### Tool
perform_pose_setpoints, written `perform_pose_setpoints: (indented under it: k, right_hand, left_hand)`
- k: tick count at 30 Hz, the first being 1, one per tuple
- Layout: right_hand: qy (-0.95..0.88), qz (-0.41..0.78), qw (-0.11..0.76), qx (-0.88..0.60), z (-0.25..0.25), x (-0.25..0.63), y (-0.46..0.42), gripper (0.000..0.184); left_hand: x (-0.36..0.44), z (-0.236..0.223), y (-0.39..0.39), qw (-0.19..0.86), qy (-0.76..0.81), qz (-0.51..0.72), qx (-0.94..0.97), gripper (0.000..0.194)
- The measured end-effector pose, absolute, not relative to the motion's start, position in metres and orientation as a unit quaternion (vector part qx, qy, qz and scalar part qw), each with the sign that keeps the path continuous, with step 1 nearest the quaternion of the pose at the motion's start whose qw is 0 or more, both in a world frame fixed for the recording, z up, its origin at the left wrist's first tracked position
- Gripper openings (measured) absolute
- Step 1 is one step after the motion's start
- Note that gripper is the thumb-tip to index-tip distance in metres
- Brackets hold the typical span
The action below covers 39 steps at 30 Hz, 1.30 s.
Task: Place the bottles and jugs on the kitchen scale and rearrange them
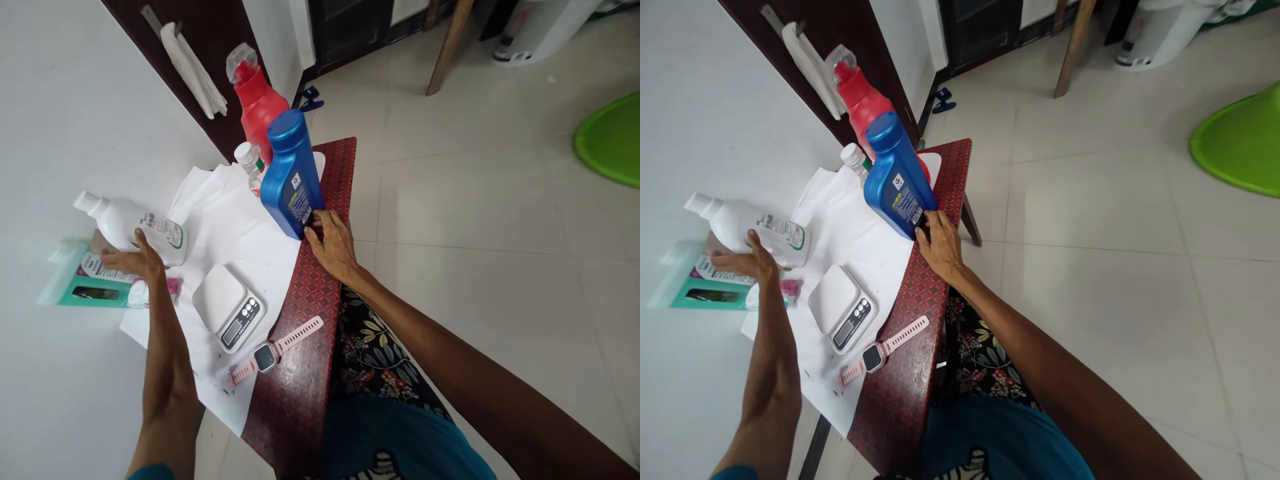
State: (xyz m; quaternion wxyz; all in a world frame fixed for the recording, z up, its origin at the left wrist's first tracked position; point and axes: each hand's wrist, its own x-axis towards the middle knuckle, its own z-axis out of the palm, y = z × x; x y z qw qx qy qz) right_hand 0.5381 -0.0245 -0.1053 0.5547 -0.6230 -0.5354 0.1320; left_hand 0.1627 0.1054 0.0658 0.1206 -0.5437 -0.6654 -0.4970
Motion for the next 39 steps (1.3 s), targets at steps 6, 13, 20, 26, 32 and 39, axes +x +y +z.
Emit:
perform_pose_setpoints:
  k: [6,13,20,26,32,39]
  right_hand:
    - [-0.534,0.143,0.549,-0.627,-0.104,0.538,-0.025,0.038]
    - [-0.525,0.137,0.565,-0.622,-0.103,0.536,-0.024,0.038]
    - [-0.517,0.148,0.567,-0.624,-0.1,0.536,-0.025,0.044]
    - [-0.523,0.146,0.567,-0.619,-0.102,0.537,-0.024,0.042]
    - [-0.525,0.135,0.568,-0.619,-0.109,0.535,-0.022,0.041]
    - [-0.536,0.125,0.56,-0.619,-0.114,0.537,-0.022,0.04]
  left_hand:
    - [0.305,0.067,0.057,0.017,-0.488,-0.473,-0.733,0.071]
    - [0.415,0.03,0.036,-0.178,-0.507,-0.357,-0.764,0.055]
    - [0.402,0.027,0.029,-0.247,-0.514,-0.453,-0.686,0.05]
    - [0.336,0.059,-0.014,-0.224,-0.517,-0.529,-0.634,0.056]
    - [0.259,0.093,-0.082,-0.127,-0.587,-0.543,-0.587,0.052]
    - [0.21,0.076,-0.113,-0.126,-0.637,-0.52,-0.554,0.049]
